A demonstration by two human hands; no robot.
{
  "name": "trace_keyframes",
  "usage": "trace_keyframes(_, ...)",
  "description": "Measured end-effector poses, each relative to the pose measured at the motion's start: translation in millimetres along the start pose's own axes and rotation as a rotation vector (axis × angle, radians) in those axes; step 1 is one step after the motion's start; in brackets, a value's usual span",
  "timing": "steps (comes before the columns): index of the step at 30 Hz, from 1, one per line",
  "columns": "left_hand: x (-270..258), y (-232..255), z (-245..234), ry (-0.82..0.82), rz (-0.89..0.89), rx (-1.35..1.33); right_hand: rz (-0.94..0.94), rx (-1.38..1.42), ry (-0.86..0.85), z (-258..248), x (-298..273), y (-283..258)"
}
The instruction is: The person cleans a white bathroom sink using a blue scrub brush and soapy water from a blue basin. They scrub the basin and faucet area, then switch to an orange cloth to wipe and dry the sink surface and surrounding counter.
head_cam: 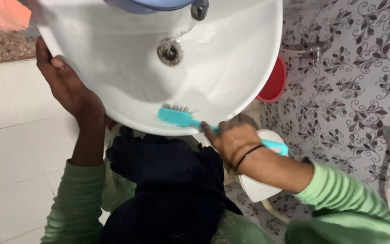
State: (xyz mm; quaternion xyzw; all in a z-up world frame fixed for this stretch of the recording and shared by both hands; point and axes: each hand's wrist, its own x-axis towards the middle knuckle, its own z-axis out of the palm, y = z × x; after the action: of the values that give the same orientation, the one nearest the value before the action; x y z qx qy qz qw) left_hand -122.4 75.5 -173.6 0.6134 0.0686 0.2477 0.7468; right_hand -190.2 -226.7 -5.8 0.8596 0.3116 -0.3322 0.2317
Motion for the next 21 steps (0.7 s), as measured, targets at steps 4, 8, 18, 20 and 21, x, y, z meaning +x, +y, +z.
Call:
trace_keyframes(4, 5, 2, 3, 0.017, -0.04, 0.052, 0.362, 0.039, -0.272, 33, 44, 54)
trace_keyframes(8, 2, -1, 1, 0.0, -0.003, 0.095, 0.59, 0.215, 0.256, 46, 136, 107)
trace_keyframes(18, 5, 11, 4, 0.008, -0.027, 0.086, -0.188, 0.422, 0.174, -4, 57, 69)
trace_keyframes(20, 6, 10, 7, 0.025, -0.021, 0.058, 0.086, 0.161, -0.245, -14, 36, 90)
trace_keyframes(21, 7, 10, 7, 0.024, -0.016, 0.067, 0.083, 0.162, -0.236, -17, 39, 91)
